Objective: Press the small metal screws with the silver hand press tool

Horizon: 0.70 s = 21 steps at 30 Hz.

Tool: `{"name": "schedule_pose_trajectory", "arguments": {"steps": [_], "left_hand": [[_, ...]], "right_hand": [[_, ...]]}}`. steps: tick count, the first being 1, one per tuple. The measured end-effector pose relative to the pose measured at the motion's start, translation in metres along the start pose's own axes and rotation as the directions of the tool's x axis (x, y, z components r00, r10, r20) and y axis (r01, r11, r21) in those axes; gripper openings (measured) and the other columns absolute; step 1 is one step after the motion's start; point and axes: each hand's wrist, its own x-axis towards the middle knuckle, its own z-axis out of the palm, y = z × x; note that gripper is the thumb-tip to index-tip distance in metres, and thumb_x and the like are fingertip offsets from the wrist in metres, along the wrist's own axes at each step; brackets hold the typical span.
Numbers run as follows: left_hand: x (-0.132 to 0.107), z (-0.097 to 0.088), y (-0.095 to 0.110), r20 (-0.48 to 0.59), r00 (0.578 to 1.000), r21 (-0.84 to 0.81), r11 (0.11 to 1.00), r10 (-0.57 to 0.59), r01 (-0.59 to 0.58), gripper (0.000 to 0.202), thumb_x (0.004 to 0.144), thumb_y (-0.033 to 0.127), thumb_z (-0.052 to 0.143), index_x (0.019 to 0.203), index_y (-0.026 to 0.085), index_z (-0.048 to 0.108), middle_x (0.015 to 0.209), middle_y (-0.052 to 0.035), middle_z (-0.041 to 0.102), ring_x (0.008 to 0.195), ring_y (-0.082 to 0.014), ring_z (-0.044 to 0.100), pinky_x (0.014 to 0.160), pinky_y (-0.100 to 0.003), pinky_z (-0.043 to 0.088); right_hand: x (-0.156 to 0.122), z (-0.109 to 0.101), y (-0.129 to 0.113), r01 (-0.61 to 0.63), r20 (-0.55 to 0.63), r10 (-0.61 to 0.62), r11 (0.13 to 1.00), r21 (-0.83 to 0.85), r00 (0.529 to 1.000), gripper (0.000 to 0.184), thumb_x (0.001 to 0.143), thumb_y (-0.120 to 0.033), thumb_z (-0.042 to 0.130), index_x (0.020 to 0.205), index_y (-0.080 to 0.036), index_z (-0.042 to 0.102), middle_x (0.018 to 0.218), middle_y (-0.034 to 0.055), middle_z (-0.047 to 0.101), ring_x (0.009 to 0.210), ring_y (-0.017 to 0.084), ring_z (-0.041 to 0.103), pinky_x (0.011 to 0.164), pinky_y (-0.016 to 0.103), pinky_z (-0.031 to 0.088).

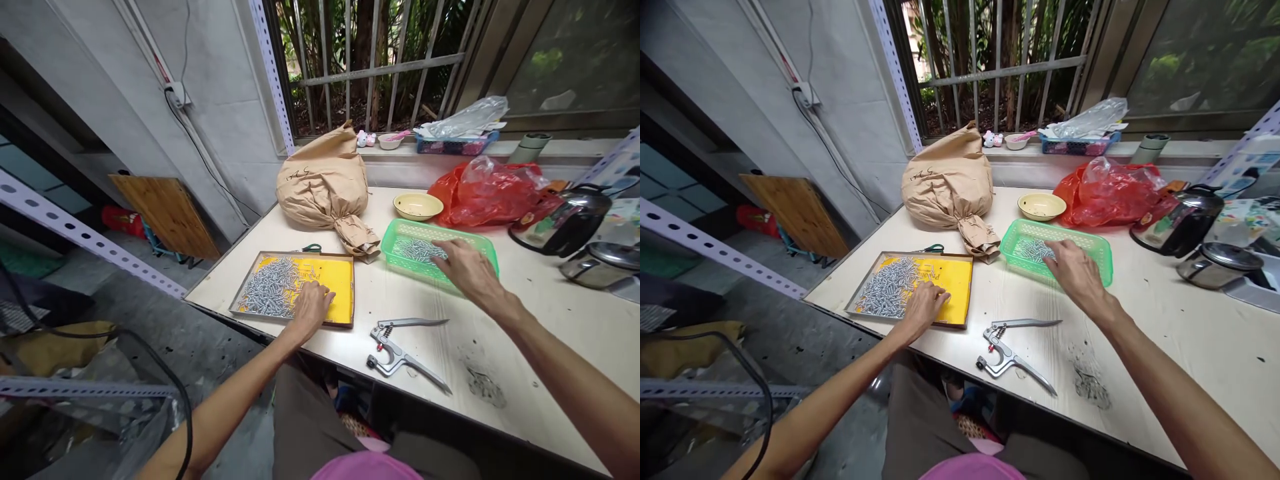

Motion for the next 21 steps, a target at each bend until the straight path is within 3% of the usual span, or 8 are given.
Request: {"name": "schedule_pose_trajectory", "arguments": {"steps": [3,7,12,15,16,18,21], "left_hand": [[0.003,0.018,-0.005,0.051,0.999,0.023,1.000,-0.008,0.006,0.026,0.086,0.036,0.056,0.088,0.014,0.069,0.090,-0.0099,0.064,0.094,-0.0233,0.056,0.076,-0.030,0.042],[0.006,0.030,-0.003,0.064,0.998,0.050,0.999,0.001,-0.004,0.019,0.085,0.027,0.054,0.090,0.014,0.067,0.092,-0.0093,0.064,0.091,-0.0217,0.057,0.074,-0.029,0.042],[0.014,0.016,0.002,0.083,0.996,0.067,0.997,0.020,-0.025,0.021,0.085,0.016,0.046,0.083,0.011,0.066,0.087,-0.0119,0.065,0.087,-0.0214,0.059,0.074,-0.030,0.043],[0.002,0.003,0.016,0.040,0.998,-0.154,0.987,0.043,-0.036,0.015,0.082,0.018,0.051,0.081,0.013,0.065,0.081,-0.0079,0.066,0.078,-0.0179,0.060,0.071,-0.028,0.044],[-0.005,0.000,0.023,0.069,0.997,-0.277,0.961,0.031,-0.011,0.013,0.081,0.020,0.053,0.081,0.014,0.064,0.077,-0.0055,0.066,0.072,-0.0156,0.060,0.067,-0.026,0.045],[-0.022,-0.002,0.039,0.233,0.972,-0.521,0.845,0.006,0.120,0.011,0.078,0.024,0.055,0.080,0.015,0.062,0.069,-0.0009,0.063,0.055,-0.0107,0.056,0.054,-0.022,0.043],[-0.045,0.007,0.059,0.498,0.867,-0.679,0.629,0.014,0.379,0.012,0.075,0.027,0.056,0.079,0.015,0.058,0.060,0.0032,0.059,0.039,-0.0057,0.044,0.037,-0.017,0.032]], "right_hand": [[-0.037,0.014,-0.004,0.057,0.081,-0.068,0.989,0.134,0.994,0.037,0.093,-0.040,0.041,0.116,-0.017,0.059,0.108,0.0126,0.061,0.082,0.024,0.063,0.068,0.036,0.050],[-0.102,0.021,-0.034,0.031,0.168,-0.097,0.934,0.356,0.981,0.033,0.094,-0.041,0.040,0.112,-0.022,0.060,0.109,0.0084,0.061,0.081,0.019,0.064,0.071,0.032,0.052],[-0.155,0.020,-0.057,-0.084,0.278,-0.042,0.901,0.425,0.960,0.028,0.095,-0.037,0.039,0.107,-0.024,0.060,0.104,0.0059,0.062,0.089,0.018,0.064,0.076,0.030,0.053],[-0.172,0.019,-0.060,-0.134,0.329,-0.013,0.898,0.419,0.944,0.027,0.096,-0.036,0.037,0.107,-0.024,0.059,0.101,0.0055,0.061,0.087,0.018,0.063,0.075,0.030,0.052],[-0.176,0.018,-0.061,-0.139,0.334,-0.011,0.896,0.422,0.942,0.027,0.096,-0.035,0.037,0.108,-0.024,0.059,0.101,0.0055,0.061,0.086,0.018,0.063,0.075,0.031,0.052],[-0.181,0.019,-0.062,-0.140,0.329,-0.009,0.894,0.427,0.944,0.027,0.097,-0.033,0.037,0.109,-0.023,0.059,0.100,0.0059,0.061,0.087,0.018,0.062,0.076,0.031,0.052],[-0.184,0.020,-0.064,-0.132,0.308,0.005,0.909,0.395,0.951,0.028,0.097,-0.030,0.037,0.112,-0.022,0.058,0.098,0.0069,0.061,0.087,0.018,0.061,0.077,0.032,0.051]]}}
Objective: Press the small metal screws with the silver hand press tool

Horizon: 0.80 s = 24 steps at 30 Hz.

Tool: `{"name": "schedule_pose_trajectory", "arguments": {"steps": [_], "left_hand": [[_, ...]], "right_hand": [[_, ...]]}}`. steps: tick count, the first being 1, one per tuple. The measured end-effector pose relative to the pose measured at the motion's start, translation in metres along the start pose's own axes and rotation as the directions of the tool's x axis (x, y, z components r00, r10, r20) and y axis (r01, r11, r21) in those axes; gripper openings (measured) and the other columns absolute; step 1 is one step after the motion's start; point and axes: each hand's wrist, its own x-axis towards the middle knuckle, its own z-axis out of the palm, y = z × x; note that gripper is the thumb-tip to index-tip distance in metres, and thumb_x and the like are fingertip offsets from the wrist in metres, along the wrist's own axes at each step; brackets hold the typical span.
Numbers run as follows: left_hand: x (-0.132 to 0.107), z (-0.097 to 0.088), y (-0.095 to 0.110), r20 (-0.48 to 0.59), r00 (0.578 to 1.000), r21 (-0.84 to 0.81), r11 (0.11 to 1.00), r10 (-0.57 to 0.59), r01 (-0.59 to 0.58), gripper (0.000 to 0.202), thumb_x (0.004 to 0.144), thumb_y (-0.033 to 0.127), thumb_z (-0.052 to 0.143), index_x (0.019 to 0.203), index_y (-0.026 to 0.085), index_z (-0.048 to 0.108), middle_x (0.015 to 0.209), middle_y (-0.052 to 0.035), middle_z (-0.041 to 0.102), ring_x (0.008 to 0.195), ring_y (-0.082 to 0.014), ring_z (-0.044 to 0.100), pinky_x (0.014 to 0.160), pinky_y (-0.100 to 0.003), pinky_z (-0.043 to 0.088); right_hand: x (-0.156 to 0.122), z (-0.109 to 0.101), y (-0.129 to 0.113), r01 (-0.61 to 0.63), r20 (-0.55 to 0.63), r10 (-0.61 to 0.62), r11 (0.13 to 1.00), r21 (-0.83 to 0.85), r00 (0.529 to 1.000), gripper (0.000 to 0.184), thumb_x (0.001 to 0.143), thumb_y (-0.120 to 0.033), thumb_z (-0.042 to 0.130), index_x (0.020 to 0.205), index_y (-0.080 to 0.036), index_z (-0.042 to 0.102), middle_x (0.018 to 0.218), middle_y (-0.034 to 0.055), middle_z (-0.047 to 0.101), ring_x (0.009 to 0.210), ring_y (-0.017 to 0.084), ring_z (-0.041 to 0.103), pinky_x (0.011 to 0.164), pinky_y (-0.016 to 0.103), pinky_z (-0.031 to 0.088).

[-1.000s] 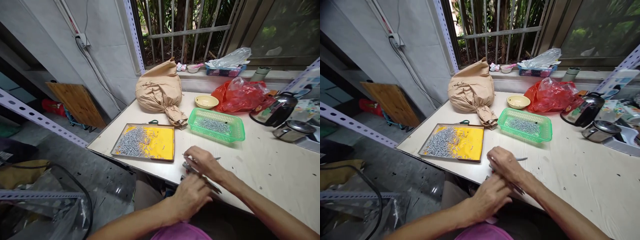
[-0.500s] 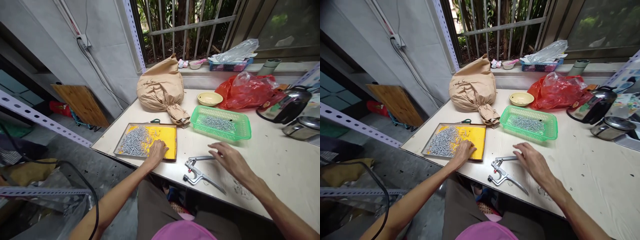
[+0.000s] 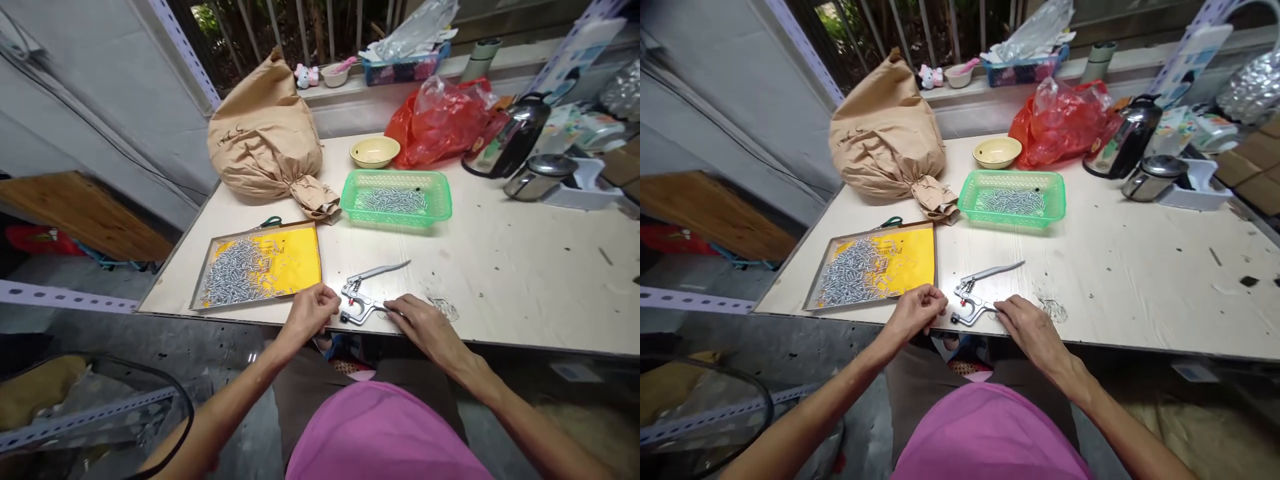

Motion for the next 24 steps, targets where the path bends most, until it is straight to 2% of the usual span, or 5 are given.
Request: {"name": "schedule_pose_trajectory", "arguments": {"steps": [3,7,14,20,24], "left_hand": [[0.001,0.020,-0.009,0.052,0.994,-0.142,0.985,-0.095,0.102,0.015,0.073,0.029,0.061,0.075,0.015,0.056,0.052,0.0061,0.052,0.034,-0.0032,0.036,0.033,-0.015,0.023],[0.013,0.028,-0.016,0.082,0.982,-0.193,0.964,-0.168,0.181,0.020,0.072,0.032,0.064,0.072,0.014,0.056,0.047,0.0066,0.049,0.031,-0.0021,0.031,0.031,-0.016,0.017],[0.020,0.026,-0.011,0.172,0.955,-0.121,0.957,-0.242,0.264,0.026,0.071,0.035,0.067,0.064,0.014,0.053,0.044,0.0069,0.048,0.028,-0.0021,0.032,0.030,-0.017,0.017],[0.024,0.025,-0.006,0.254,0.932,-0.021,0.962,-0.258,0.272,0.021,0.071,0.031,0.064,0.064,0.014,0.055,0.042,0.0061,0.049,0.028,-0.0031,0.035,0.029,-0.016,0.018],[0.028,0.024,-0.005,0.300,0.910,0.028,0.956,-0.287,0.292,0.023,0.068,0.032,0.066,0.060,0.014,0.054,0.042,0.0052,0.051,0.027,-0.0031,0.036,0.029,-0.016,0.020]], "right_hand": [[0.001,0.000,-0.001,-0.006,0.002,0.006,0.999,-0.052,1.000,0.028,0.096,-0.027,0.038,0.113,-0.020,0.059,0.096,0.0074,0.061,0.085,0.018,0.060,0.076,0.032,0.050],[0.003,-0.002,0.000,-0.005,0.015,0.007,0.996,-0.087,1.000,0.027,0.096,-0.024,0.039,0.113,-0.020,0.060,0.093,0.0072,0.060,0.083,0.018,0.060,0.075,0.030,0.049],[0.007,-0.009,0.002,0.051,0.044,-0.045,0.987,-0.155,0.998,0.027,0.095,-0.019,0.039,0.107,-0.020,0.063,0.088,0.0061,0.060,0.082,0.017,0.058,0.071,0.027,0.045],[0.015,-0.011,0.011,0.077,0.058,-0.065,0.964,-0.253,0.996,0.025,0.095,-0.019,0.042,0.107,-0.024,0.063,0.087,0.0049,0.060,0.080,0.017,0.055,0.069,0.028,0.041],[0.020,-0.017,0.013,0.104,0.094,-0.082,0.960,-0.260,0.992,0.026,0.095,-0.022,0.041,0.108,-0.025,0.064,0.086,0.0052,0.060,0.080,0.017,0.054,0.070,0.028,0.041]]}}
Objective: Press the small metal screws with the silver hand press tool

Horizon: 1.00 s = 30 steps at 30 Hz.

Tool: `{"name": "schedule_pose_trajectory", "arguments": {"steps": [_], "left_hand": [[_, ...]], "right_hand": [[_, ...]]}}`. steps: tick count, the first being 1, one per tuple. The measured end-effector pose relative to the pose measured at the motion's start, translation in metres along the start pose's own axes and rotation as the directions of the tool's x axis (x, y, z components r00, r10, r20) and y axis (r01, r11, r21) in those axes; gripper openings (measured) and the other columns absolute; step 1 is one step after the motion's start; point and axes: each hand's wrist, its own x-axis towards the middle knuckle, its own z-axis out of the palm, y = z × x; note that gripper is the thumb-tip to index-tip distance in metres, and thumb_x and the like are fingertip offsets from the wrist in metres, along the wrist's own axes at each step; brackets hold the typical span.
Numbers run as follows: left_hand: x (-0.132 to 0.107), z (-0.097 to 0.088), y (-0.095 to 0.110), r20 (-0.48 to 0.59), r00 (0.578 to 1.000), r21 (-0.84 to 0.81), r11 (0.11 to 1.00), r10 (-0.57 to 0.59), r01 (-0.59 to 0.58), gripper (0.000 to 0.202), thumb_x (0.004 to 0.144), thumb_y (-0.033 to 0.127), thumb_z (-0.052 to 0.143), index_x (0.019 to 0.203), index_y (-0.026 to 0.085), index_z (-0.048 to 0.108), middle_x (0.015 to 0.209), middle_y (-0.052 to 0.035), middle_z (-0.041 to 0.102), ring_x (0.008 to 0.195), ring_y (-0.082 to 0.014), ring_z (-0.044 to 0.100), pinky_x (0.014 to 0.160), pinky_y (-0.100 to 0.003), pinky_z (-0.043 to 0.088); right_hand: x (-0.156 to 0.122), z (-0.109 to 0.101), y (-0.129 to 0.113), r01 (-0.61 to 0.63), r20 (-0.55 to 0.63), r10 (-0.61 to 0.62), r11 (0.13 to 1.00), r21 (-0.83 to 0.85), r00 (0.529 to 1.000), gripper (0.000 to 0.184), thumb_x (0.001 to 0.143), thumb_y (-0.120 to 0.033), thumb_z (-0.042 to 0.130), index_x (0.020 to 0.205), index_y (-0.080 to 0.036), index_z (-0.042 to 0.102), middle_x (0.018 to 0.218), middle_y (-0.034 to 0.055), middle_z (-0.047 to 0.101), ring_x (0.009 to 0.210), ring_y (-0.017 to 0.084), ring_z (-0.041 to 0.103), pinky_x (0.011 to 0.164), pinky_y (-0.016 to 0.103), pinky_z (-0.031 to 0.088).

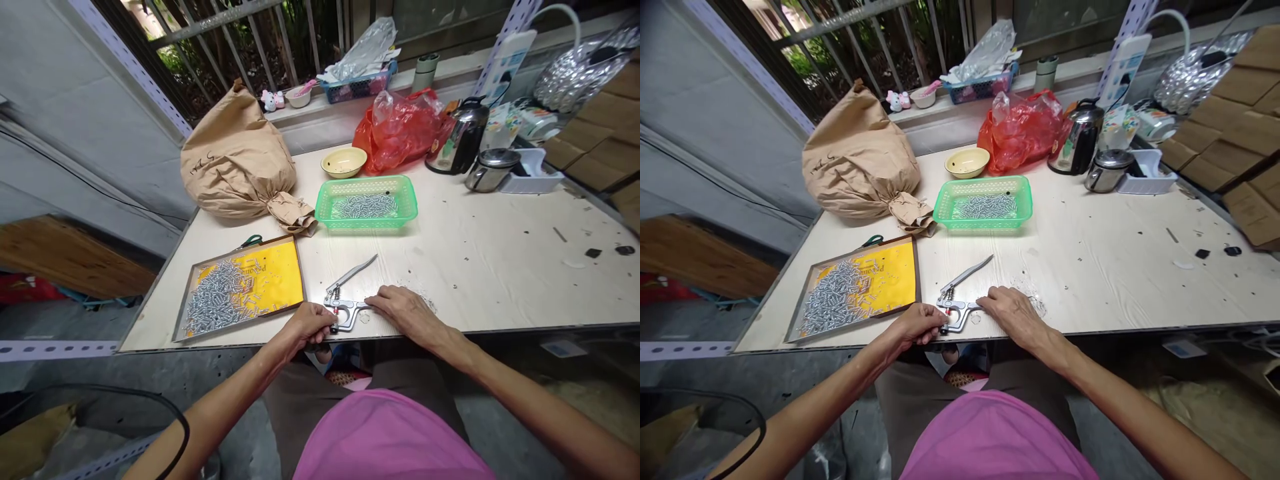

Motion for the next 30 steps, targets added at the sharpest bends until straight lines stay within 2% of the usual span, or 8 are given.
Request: {"name": "schedule_pose_trajectory", "arguments": {"steps": [3,6,9,13,16,20,28,30], "left_hand": [[-0.001,0.000,0.001,0.016,1.000,0.031,0.999,-0.011,0.011,0.027,0.066,0.035,0.068,0.057,0.014,0.053,0.040,0.0057,0.049,0.028,-0.0030,0.036,0.030,-0.016,0.021],[-0.006,0.001,0.001,0.017,1.000,0.037,0.999,-0.013,0.012,0.029,0.065,0.037,0.069,0.056,0.014,0.053,0.041,0.0057,0.049,0.028,-0.0028,0.037,0.030,-0.016,0.021],[-0.010,0.003,0.000,0.004,1.000,0.034,0.999,-0.009,0.009,0.030,0.064,0.038,0.069,0.057,0.014,0.053,0.042,0.0053,0.050,0.028,-0.0033,0.038,0.030,-0.016,0.021],[-0.011,0.004,-0.004,0.002,1.000,0.033,0.999,-0.013,0.013,0.031,0.064,0.040,0.068,0.058,0.015,0.052,0.041,0.0051,0.050,0.029,-0.0041,0.039,0.030,-0.016,0.020],[-0.010,0.004,-0.006,-0.010,1.000,0.026,1.000,-0.011,0.011,0.032,0.064,0.042,0.069,0.059,0.014,0.053,0.042,0.0053,0.050,0.029,-0.0037,0.038,0.030,-0.016,0.020],[-0.008,0.004,-0.008,-0.007,1.000,0.027,1.000,-0.009,0.009,0.032,0.065,0.043,0.069,0.060,0.014,0.054,0.042,0.0053,0.050,0.028,-0.0037,0.037,0.030,-0.016,0.020],[-0.013,0.005,-0.005,-0.013,1.000,0.064,0.998,0.001,0.000,0.038,0.069,0.049,0.065,0.059,0.015,0.050,0.044,0.0048,0.049,0.031,-0.0045,0.037,0.033,-0.018,0.023],[-0.021,0.007,-0.006,-0.078,0.997,0.145,0.989,0.026,-0.014,0.036,0.076,0.048,0.058,0.062,0.016,0.051,0.046,0.0044,0.049,0.033,-0.0062,0.039,0.036,-0.019,0.027]], "right_hand": [[0.004,-0.009,0.007,0.033,0.001,-0.033,0.999,0.020,0.999,0.026,0.092,-0.033,0.049,0.113,-0.024,0.061,0.110,0.0101,0.059,0.096,0.021,0.054,0.080,0.033,0.043],[0.016,-0.014,0.021,0.063,0.011,-0.064,0.998,0.018,0.998,0.064,0.080,-0.053,0.062,0.132,-0.020,0.047,0.144,0.0181,0.034,0.127,0.033,0.036,0.096,0.046,0.038],[0.033,-0.012,0.036,0.083,0.110,-0.083,0.997,0.005,0.990,0.095,0.067,-0.068,0.065,0.141,-0.016,0.035,0.150,0.0210,0.021,0.137,0.040,0.017,0.103,0.055,0.028],[0.051,-0.007,0.043,0.135,0.223,-0.134,0.991,0.012,0.966,0.106,0.060,-0.073,0.065,0.142,-0.014,0.033,0.146,0.0207,0.031,0.135,0.041,0.020,0.103,0.060,0.024],[0.054,-0.012,0.037,0.149,0.201,-0.143,0.989,-0.012,0.969,0.101,0.060,-0.069,0.068,0.137,-0.012,0.039,0.137,0.0215,0.042,0.127,0.039,0.033,0.101,0.059,0.025],[0.047,-0.023,0.024,0.136,0.204,-0.121,0.989,-0.060,0.971,0.077,0.068,-0.059,0.069,0.128,-0.015,0.048,0.121,0.0177,0.055,0.109,0.033,0.048,0.096,0.053,0.031],[0.033,-0.019,0.015,0.142,0.164,-0.129,0.987,-0.069,0.978,0.052,0.079,-0.042,0.065,0.122,-0.016,0.049,0.105,0.0124,0.059,0.098,0.027,0.050,0.088,0.043,0.036],[0.031,-0.015,0.015,0.117,0.149,-0.106,0.991,-0.071,0.983,0.053,0.077,-0.042,0.067,0.119,-0.014,0.050,0.104,0.0127,0.057,0.096,0.027,0.050,0.082,0.039,0.039]]}}
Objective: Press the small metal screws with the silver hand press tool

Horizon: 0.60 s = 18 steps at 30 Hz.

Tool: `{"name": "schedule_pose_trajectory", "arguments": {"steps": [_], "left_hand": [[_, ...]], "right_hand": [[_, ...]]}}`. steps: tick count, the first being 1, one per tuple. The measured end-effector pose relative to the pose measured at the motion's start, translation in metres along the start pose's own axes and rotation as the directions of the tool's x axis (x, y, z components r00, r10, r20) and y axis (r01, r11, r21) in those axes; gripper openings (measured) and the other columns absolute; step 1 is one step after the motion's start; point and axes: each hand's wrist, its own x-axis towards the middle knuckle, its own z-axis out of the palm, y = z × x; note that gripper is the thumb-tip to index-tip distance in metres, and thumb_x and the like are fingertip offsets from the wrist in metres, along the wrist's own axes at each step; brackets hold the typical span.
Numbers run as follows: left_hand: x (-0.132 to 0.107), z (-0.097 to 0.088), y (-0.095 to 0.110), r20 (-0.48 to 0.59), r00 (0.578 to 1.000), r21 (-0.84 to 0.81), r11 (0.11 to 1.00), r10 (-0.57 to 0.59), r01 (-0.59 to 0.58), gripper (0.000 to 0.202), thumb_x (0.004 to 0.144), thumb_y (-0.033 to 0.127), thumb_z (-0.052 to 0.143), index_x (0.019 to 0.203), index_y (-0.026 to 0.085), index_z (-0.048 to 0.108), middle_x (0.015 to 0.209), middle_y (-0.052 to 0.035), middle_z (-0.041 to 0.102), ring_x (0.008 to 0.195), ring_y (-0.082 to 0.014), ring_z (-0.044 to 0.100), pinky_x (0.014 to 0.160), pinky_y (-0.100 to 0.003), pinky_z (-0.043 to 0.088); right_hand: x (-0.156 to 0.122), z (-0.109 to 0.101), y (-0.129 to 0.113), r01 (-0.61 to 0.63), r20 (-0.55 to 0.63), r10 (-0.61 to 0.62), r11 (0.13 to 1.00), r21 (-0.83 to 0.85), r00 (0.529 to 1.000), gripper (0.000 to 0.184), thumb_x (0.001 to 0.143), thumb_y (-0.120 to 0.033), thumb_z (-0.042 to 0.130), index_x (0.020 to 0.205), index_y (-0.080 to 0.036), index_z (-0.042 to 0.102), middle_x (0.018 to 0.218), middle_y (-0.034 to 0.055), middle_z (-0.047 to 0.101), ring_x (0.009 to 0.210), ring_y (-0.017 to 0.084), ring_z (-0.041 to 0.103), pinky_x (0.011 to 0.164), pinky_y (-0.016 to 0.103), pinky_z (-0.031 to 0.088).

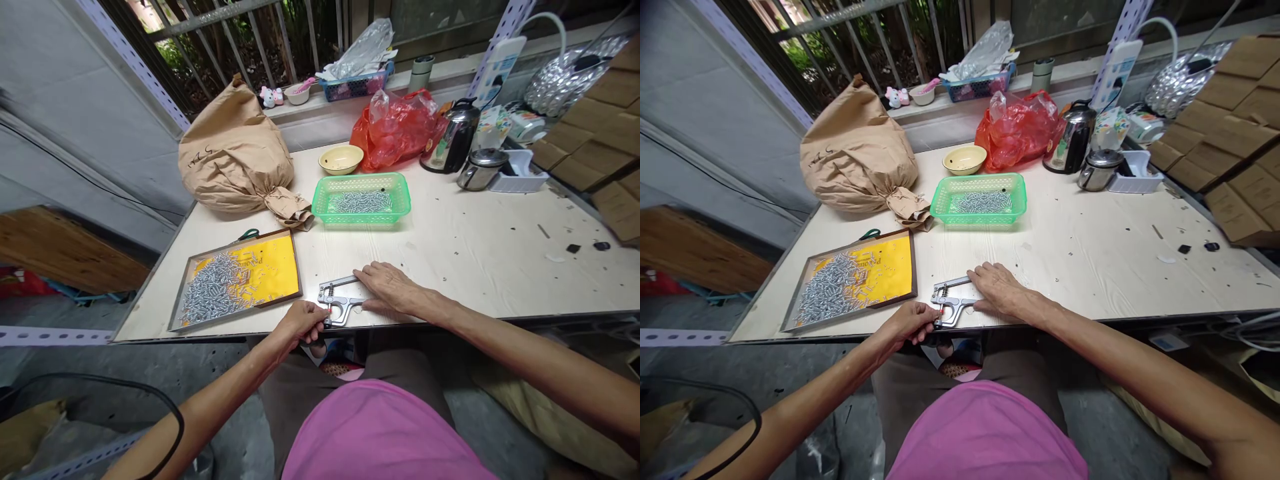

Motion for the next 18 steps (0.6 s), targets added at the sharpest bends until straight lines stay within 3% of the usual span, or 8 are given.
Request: {"name": "schedule_pose_trajectory", "arguments": {"steps": [2,4,7,9,12,15,18], "left_hand": [[-0.011,0.003,-0.001,-0.140,0.982,0.160,0.982,0.125,-0.103,0.032,0.082,0.044,0.052,0.067,0.016,0.055,0.051,0.0024,0.052,0.040,-0.0093,0.046,0.042,-0.021,0.033],[-0.019,0.009,-0.001,-0.227,0.900,0.373,0.887,0.372,-0.273,0.026,0.086,0.039,0.049,0.078,0.016,0.060,0.064,-0.0015,0.059,0.055,-0.0131,0.055,0.053,-0.025,0.040],[-0.020,0.021,0.007,-0.138,0.725,0.638,0.621,0.674,-0.456,0.021,0.088,0.031,0.050,0.101,0.018,0.060,0.095,-0.0071,0.062,0.088,-0.0196,0.057,0.075,-0.031,0.045],[-0.010,0.029,0.017,-0.032,0.664,0.742,0.463,0.747,-0.485,0.032,0.084,0.028,0.057,0.114,0.018,0.054,0.112,-0.0100,0.058,0.104,-0.0237,0.051,0.085,-0.036,0.044],[0.010,0.037,0.035,0.093,0.673,0.816,0.332,0.733,-0.474,0.047,0.079,0.026,0.063,0.122,0.014,0.048,0.121,-0.0124,0.053,0.111,-0.0263,0.046,0.090,-0.039,0.043],[0.023,0.037,0.048,0.165,0.714,0.846,0.275,0.680,-0.457,0.050,0.078,0.026,0.064,0.123,0.013,0.047,0.115,-0.0122,0.056,0.104,-0.0261,0.049,0.087,-0.039,0.044],[0.028,0.032,0.055,0.216,0.723,0.850,0.239,0.656,-0.470,0.055,0.076,0.030,0.067,0.124,0.013,0.047,0.112,-0.0132,0.056,0.102,-0.0273,0.050,0.083,-0.038,0.044]], "right_hand": [[-0.001,0.002,0.000,-0.023,-0.003,0.023,1.000,-0.001,1.000,0.054,0.073,-0.041,0.071,0.116,-0.013,0.051,0.103,0.0129,0.056,0.095,0.027,0.049,0.078,0.036,0.041],[-0.002,0.001,-0.001,-0.027,0.008,0.027,1.000,0.007,1.000,0.050,0.072,-0.039,0.072,0.111,-0.014,0.053,0.102,0.0120,0.055,0.094,0.026,0.048,0.077,0.035,0.042],[-0.003,-0.002,-0.005,-0.016,0.018,0.016,1.000,0.019,1.000,0.036,0.077,-0.034,0.068,0.106,-0.016,0.055,0.099,0.0103,0.055,0.094,0.024,0.049,0.077,0.034,0.042],[-0.004,-0.004,-0.009,-0.020,0.009,0.020,1.000,0.013,1.000,0.032,0.080,-0.030,0.065,0.106,-0.015,0.055,0.099,0.0100,0.055,0.094,0.024,0.049,0.078,0.034,0.042],[-0.007,-0.005,-0.014,-0.046,0.001,0.046,0.999,0.007,0.999,0.035,0.079,-0.030,0.065,0.109,-0.013,0.054,0.099,0.0101,0.056,0.095,0.024,0.050,0.081,0.035,0.043],[-0.011,-0.003,-0.015,-0.081,0.001,0.081,0.997,0.021,0.997,0.049,0.075,-0.034,0.069,0.115,-0.012,0.052,0.103,0.0110,0.056,0.097,0.025,0.049,0.082,0.036,0.044],[-0.014,-0.002,-0.015,-0.164,0.009,0.164,0.986,-0.004,0.986,0.055,0.073,-0.039,0.071,0.117,-0.011,0.052,0.106,0.0131,0.056,0.098,0.028,0.049,0.082,0.038,0.044]]}}
